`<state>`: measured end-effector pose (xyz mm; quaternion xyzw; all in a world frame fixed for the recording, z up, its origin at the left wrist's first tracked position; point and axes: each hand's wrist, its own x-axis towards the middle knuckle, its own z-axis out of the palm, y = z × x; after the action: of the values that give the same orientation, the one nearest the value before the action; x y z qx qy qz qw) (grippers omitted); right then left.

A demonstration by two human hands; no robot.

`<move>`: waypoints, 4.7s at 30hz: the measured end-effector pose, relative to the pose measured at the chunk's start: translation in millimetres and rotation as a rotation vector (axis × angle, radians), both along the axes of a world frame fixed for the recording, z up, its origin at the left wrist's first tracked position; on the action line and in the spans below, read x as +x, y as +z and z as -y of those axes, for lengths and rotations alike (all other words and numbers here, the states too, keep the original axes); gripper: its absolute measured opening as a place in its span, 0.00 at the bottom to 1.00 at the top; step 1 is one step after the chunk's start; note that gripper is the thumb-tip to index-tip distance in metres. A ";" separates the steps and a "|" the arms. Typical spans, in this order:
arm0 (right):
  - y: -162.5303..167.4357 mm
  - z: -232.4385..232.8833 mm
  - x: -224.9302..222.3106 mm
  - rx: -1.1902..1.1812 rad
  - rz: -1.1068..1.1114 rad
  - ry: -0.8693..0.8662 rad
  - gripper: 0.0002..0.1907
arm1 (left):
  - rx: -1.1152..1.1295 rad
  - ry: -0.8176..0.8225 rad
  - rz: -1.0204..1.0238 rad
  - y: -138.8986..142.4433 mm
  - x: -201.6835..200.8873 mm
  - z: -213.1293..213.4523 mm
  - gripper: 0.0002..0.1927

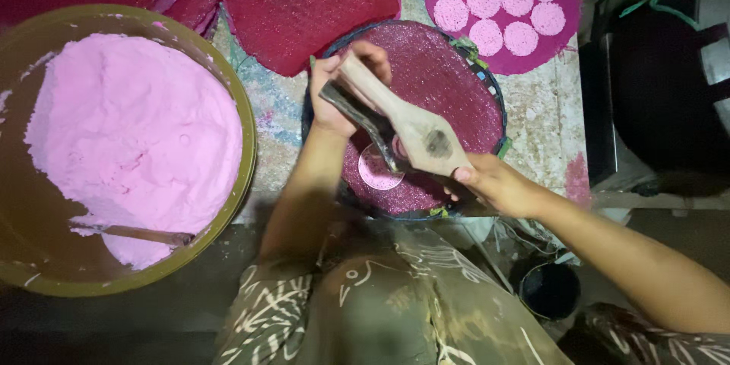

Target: The person scoops pink paste from a large basin into a wooden hand press and stamps round paste discs one at a time onto magenta circular mats, filling each mat with discs. They set filled mats aside, place a woven basket over one mat, and continue pressing discs onto a new mat.

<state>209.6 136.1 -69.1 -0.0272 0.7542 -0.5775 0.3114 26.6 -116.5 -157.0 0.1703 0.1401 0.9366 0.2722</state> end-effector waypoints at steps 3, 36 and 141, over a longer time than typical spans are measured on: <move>-2.8 -6.2 5.0 -0.047 0.033 -0.015 0.37 | -0.776 0.047 0.077 -28.8 25.6 10.6 0.32; -72.9 7.4 106.5 -0.527 -0.376 -0.795 0.62 | -1.694 0.375 -1.140 -12.0 137.0 47.5 0.56; 34.1 79.0 -61.9 0.608 0.018 0.028 0.39 | 0.400 0.104 0.113 12.3 -16.3 43.1 0.10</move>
<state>147.7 57.0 -35.0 0.0619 0.8893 -0.3210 0.3198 10.3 -159.6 -144.8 0.1606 -0.0557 0.9666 0.1918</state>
